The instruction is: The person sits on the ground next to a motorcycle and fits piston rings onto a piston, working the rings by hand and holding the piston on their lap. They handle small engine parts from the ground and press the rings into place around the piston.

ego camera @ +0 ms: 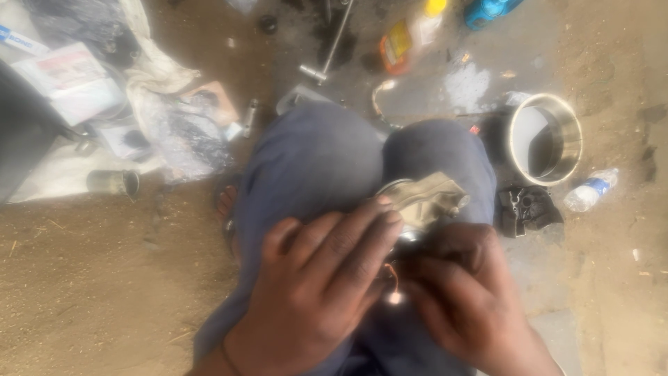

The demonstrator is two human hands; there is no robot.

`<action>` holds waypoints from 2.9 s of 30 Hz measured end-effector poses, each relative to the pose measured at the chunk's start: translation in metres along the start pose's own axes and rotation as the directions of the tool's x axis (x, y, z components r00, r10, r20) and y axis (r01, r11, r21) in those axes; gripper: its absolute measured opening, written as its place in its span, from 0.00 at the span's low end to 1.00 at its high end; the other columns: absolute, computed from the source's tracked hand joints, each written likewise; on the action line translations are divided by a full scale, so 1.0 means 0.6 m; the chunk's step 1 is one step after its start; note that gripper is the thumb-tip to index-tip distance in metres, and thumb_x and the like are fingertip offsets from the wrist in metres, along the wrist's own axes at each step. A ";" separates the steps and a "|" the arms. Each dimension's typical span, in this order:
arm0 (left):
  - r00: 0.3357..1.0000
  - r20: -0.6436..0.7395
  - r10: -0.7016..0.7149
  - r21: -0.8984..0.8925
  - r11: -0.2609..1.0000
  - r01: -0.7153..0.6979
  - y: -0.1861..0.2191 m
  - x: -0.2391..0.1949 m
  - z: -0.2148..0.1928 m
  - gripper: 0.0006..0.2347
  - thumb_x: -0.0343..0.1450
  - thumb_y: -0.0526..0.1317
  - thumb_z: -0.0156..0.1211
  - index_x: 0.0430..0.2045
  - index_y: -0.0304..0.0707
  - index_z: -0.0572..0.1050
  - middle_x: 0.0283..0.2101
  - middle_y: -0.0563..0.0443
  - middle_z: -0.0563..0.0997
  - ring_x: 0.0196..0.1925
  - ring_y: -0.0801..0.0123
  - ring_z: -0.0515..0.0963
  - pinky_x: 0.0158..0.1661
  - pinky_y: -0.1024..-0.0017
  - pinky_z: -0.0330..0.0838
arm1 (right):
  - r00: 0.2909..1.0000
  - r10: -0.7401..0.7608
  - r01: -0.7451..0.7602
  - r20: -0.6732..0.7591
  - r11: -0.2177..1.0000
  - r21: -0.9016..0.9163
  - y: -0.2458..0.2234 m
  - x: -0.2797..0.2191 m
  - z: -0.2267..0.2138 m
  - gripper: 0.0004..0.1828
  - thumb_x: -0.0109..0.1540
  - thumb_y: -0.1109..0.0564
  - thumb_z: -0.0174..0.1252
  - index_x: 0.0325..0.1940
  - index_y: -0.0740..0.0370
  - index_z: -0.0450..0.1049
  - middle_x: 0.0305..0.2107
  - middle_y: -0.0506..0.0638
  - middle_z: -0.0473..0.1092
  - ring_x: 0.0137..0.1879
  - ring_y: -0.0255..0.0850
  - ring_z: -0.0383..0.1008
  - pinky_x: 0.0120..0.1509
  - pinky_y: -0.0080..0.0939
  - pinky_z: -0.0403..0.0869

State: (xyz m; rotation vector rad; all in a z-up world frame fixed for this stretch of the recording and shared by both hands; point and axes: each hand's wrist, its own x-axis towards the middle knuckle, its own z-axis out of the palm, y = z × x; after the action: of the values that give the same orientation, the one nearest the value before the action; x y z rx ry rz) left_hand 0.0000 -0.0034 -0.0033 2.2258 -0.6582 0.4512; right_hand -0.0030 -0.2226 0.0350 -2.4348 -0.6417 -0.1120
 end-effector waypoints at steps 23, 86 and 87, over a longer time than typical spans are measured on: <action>0.999 -0.039 -0.020 -0.005 1.000 0.020 -0.003 0.002 0.008 0.23 0.77 0.45 0.65 0.66 0.38 0.68 0.67 0.49 0.75 0.59 0.67 0.75 0.58 0.62 0.59 | 0.982 -0.147 0.122 -0.117 0.973 -0.195 0.010 -0.011 0.022 0.13 0.51 0.66 0.71 0.38 0.67 0.78 0.47 0.59 0.66 0.51 0.50 0.72 0.50 0.44 0.76; 0.996 0.043 -0.080 -0.072 0.994 0.083 -0.010 0.025 -0.001 0.42 0.56 0.52 0.81 0.63 0.35 0.65 0.62 0.42 0.76 0.57 0.59 0.76 0.55 0.61 0.62 | 0.773 0.415 -0.274 -0.480 0.901 0.337 0.037 -0.097 0.021 0.11 0.64 0.73 0.54 0.51 0.73 0.74 0.49 0.64 0.73 0.54 0.44 0.78 0.61 0.39 0.77; 0.991 0.073 -0.110 -0.056 0.992 0.114 -0.009 0.030 -0.004 0.43 0.54 0.52 0.82 0.62 0.36 0.66 0.61 0.42 0.76 0.55 0.58 0.76 0.53 0.59 0.62 | 0.797 0.378 -0.251 -0.472 0.917 0.311 0.040 -0.098 0.019 0.09 0.65 0.73 0.54 0.48 0.71 0.75 0.48 0.62 0.74 0.54 0.44 0.77 0.61 0.38 0.77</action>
State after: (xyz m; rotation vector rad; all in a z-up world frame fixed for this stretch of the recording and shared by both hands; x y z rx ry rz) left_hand 0.0171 -0.0044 0.0040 2.2167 -0.5714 0.2949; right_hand -0.0444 -0.2575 -0.0004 -2.1057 0.0094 -0.5155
